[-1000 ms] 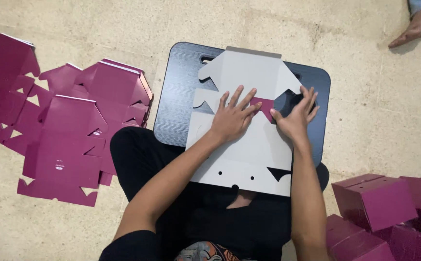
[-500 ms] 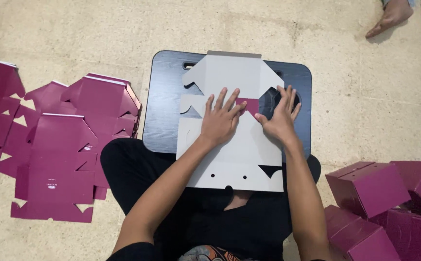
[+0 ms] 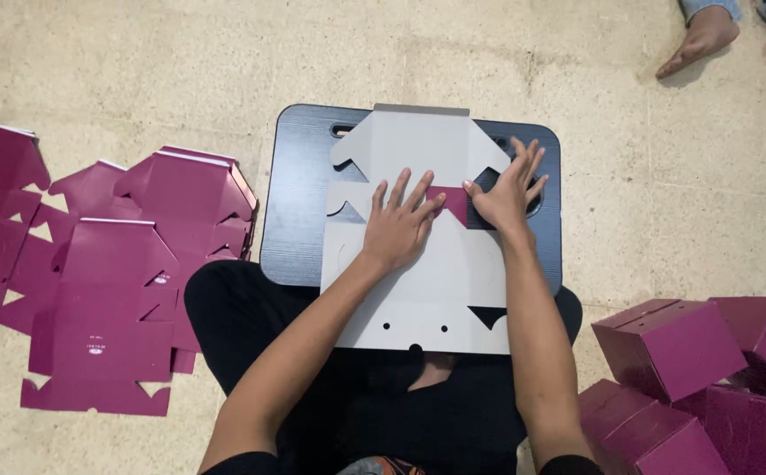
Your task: Folding a flat cardboard template into a small purple box on a lap desk
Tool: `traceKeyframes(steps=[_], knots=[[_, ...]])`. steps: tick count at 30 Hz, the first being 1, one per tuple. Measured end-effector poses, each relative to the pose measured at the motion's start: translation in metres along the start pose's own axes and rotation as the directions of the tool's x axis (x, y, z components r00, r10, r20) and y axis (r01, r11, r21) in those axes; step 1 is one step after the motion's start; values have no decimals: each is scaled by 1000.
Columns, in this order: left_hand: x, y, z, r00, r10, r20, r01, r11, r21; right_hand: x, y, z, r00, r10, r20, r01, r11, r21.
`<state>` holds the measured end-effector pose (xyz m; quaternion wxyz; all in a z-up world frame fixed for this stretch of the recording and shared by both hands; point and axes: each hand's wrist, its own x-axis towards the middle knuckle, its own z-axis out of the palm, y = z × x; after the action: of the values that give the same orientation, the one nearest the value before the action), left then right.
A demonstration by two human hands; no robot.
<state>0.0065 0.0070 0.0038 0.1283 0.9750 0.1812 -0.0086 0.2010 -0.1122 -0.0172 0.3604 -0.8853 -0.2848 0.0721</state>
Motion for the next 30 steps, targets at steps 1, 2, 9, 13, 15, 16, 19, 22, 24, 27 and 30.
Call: traceKeyframes(steps=[1, 2, 9, 13, 15, 16, 19, 22, 24, 27, 30], knots=[[-1, 1, 0, 1000, -8, -6, 8, 1000, -10, -1, -1, -1, 1000, -5, 16, 5, 1000, -12], [-2, 1, 1, 1000, -16, -11, 16, 1000, -21, -2, -3, -1, 999, -9, 32, 10, 1000, -23], [-2, 2, 1, 998, -18, -58, 17, 1000, -21, -67, -46, -44, 983, -69, 168, 82, 994, -69], [0, -3, 4, 998, -13, -58, 6, 993, -119, -91, -16, -13, 915, -384, 120, 397, 910, -120], [5, -10, 4, 999, -12, -38, 5, 980, -197, -106, -11, 9, 783, -618, 66, 621, 778, -93], [8, -14, 3, 996, -53, -72, 17, 902, -431, -119, -21, 16, 757, -595, 268, 634, 768, -87], [13, -31, 9, 988, -87, -126, -37, 662, -749, -127, -56, 24, 729, -511, 455, 625, 768, -138], [8, -40, 0, 991, -16, -132, -99, 572, -814, -108, -68, 18, 795, -464, 392, 571, 790, -223], [5, -46, -8, 993, 51, -105, -114, 604, -788, -96, -66, 8, 829, -451, 332, 537, 806, -249], [-7, -54, -16, 974, 118, -195, -223, 678, -700, -95, -57, -14, 880, -298, 369, 432, 824, -366], [-32, -68, -34, 954, -62, -295, -36, 948, -315, -93, -50, -23, 866, -248, 433, 406, 855, -322]])
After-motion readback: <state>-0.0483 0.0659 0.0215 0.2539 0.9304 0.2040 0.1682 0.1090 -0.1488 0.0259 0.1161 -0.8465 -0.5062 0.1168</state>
